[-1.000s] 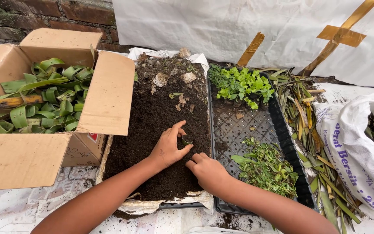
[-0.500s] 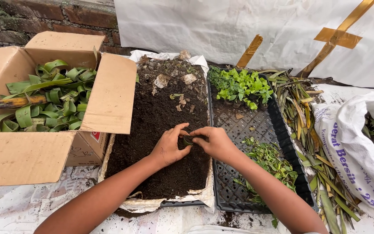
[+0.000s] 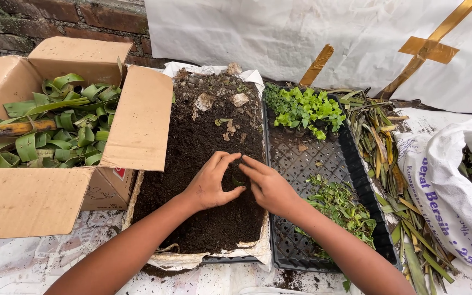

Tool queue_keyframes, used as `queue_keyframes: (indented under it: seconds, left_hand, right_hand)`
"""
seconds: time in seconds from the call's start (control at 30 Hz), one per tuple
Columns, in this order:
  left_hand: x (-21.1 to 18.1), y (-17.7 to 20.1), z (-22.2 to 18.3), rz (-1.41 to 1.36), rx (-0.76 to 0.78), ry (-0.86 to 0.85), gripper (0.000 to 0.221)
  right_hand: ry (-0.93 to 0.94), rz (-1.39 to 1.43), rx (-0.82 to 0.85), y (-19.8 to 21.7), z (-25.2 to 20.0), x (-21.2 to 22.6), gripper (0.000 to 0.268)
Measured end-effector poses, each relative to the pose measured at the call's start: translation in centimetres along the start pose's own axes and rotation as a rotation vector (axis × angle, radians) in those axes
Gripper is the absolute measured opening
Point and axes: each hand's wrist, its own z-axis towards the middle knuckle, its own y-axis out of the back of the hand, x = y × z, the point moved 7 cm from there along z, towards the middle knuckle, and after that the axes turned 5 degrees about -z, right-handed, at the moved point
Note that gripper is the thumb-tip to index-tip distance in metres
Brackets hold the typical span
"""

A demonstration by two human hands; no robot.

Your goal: Planting small plant cuttings into a container filled with soil

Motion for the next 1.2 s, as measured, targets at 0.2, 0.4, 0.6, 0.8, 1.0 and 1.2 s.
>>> queue_keyframes:
  seconds: [0.2,0.4,0.6,0.8,1.0,1.2]
  left_hand:
    - [0.6,0.0,-0.1,-0.039,-0.026,-0.042,0.002]
    - [1.7,0.6,-0.1,-0.029,-0.140,-0.029,0.007]
    - [1.5,1.1,-0.1,-0.079,-0.172,-0.024,0.006]
    - [1.2,0.7,-0.1,-0.211,-0.178,-0.022,0.009]
    - [0.7,1.1,-0.3,-0.256,-0.198,-0.016,0.008]
    - [0.3,1.7,-0.4,-0.279,-0.239,-0.079,0.006]
  right_hand:
    - [-0.094,-0.166,0.174,-2.7,-0.4,-2.4,0.060]
    - [-0.069,-0.133,0.171,-2.9,-1.0,-1.7,0.058]
    - [-0.087,-0.211,0.110,-3.4,-0.5,-2.6,0.040]
    - [-0.080,-0.220,0.088,-3.6,-0.3,-2.7,0.032]
    - [-0.055,-0.239,0.073,-3.6,0.0,-2.8,0.028]
    - [-0.077,-0.206,0.032,-3.5,0.0,-2.8,0.031]
